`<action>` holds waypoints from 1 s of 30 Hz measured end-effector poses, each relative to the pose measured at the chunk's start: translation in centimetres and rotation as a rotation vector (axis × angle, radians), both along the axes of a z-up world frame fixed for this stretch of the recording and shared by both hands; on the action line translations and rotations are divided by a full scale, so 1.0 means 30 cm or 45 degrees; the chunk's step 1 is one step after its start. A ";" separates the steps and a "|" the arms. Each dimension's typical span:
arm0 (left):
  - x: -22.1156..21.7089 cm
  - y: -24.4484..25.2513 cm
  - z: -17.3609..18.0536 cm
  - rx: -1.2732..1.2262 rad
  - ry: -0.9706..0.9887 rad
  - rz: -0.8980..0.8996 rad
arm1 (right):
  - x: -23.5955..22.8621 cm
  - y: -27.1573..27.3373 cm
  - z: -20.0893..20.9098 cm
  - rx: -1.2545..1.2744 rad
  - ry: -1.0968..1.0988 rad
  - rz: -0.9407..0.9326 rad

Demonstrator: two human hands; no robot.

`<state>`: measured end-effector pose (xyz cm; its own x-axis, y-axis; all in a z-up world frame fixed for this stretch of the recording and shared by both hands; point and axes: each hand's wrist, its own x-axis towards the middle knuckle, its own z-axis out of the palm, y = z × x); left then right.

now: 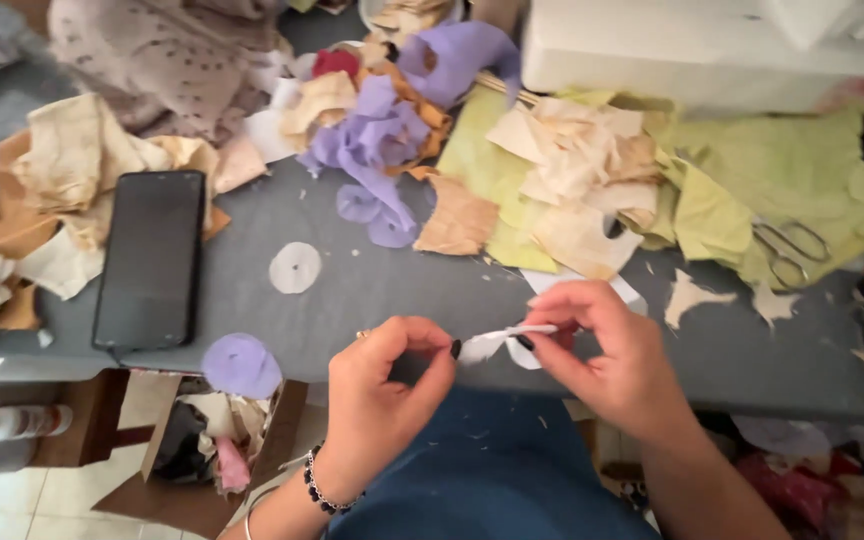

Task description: Sorting through fabric scraps and assembling them into decorative flowers at a craft station.

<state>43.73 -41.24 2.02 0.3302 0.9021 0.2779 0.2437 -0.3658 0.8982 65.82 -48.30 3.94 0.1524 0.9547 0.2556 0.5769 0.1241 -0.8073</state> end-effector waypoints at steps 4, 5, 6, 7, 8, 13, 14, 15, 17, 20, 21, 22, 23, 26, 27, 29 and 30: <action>-0.026 0.022 -0.008 0.277 0.163 -0.030 | -0.002 0.014 -0.025 -0.015 -0.002 0.005; -0.032 0.022 -0.001 0.274 0.170 -0.001 | -0.011 0.019 -0.026 -0.016 0.002 0.035; -0.038 0.022 0.006 0.258 0.132 -0.071 | -0.018 0.024 -0.027 -0.092 -0.009 0.042; -0.041 0.025 0.015 0.244 0.093 -0.150 | -0.025 0.027 -0.027 -0.165 -0.022 0.042; -0.036 0.022 0.007 0.245 0.099 -0.128 | -0.037 0.033 -0.030 -0.163 -0.019 0.064; -0.040 0.053 0.003 0.066 0.151 -0.096 | -0.064 0.039 0.002 0.008 -0.054 0.075; -0.062 0.084 0.008 0.079 0.150 -0.095 | -0.030 0.036 0.027 0.021 -0.056 0.076; -0.084 0.109 0.011 0.179 0.297 -0.097 | 0.004 0.023 0.051 -0.013 -0.253 0.046; -0.119 0.151 0.062 0.292 0.444 -0.113 | 0.071 0.013 0.118 -0.041 -0.449 -0.003; -0.131 0.237 0.192 0.690 0.667 -0.165 | 0.151 0.043 0.223 0.395 -1.027 0.101; -0.118 0.275 0.218 0.777 0.771 -0.152 | 0.167 0.066 0.238 0.444 -1.141 0.145; -0.106 0.312 0.241 0.865 0.874 -0.139 | 0.183 0.087 0.251 0.492 -1.255 0.189; -0.058 0.369 0.257 0.862 0.870 -0.148 | 0.183 0.142 0.241 0.483 -1.256 0.185; 0.070 0.535 0.255 0.605 1.141 -0.084 | 0.173 0.278 0.183 0.469 -1.081 0.316; 0.098 0.583 0.216 0.627 1.191 0.005 | 0.161 0.305 0.143 0.534 -0.902 0.247; 0.135 0.704 0.112 0.652 1.242 0.094 | 0.147 0.334 0.099 0.601 -0.720 0.178; 0.145 0.777 0.046 0.589 1.322 0.025 | 0.147 0.335 0.093 0.641 -0.752 0.156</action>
<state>48.07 -17.92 3.42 0.5817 0.7919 0.1859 0.8010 -0.5975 0.0385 70.22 -38.24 6.75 -0.2423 0.7038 0.6678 0.8515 0.4841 -0.2013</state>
